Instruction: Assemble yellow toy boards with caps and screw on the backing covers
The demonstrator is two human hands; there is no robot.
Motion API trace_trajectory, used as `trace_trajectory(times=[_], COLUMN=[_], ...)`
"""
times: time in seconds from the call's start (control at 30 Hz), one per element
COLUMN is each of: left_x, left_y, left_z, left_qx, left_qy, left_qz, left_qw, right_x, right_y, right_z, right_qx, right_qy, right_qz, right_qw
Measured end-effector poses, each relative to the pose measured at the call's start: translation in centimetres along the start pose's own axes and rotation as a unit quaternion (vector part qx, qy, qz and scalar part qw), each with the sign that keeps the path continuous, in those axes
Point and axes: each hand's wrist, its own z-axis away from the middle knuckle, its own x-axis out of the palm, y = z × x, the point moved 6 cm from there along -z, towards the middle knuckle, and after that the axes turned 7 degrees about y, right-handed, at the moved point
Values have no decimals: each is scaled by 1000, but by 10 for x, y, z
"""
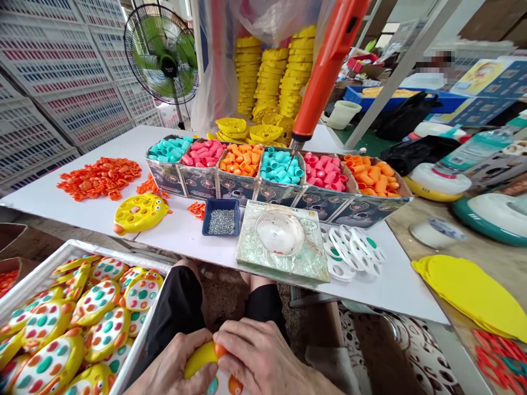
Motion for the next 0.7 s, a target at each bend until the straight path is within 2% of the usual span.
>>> trace_trajectory(times=[0.07, 0.17, 0.33, 0.47, 0.6, 0.7], left_x=[1, -1, -9, -15, -17, -17], left_y=[1, 4, 9, 12, 15, 15], left_z=[2, 3, -3, -8, -7, -2], left_qx=[-5, -11, -28, -45, -44, -39], left_qy=[-1, -5, -14, -11, -11, -10], left_qz=[7, 23, 53, 69, 73, 68], left_qw=[1000, 1000, 998, 997, 996, 997], right_x=[0, 3, 8, 11, 10, 6], right_y=[1, 1, -4, -4, -4, -4], right_z=[1, 7, 20, 25, 20, 12], right_qx=[25, 35, -47, -90, -70, -27], right_qy=[28, 46, 43, 36, 34, 45], right_qz=[-37, -16, 90, 116, 93, 48], right_qw=[999, 998, 994, 989, 993, 997])
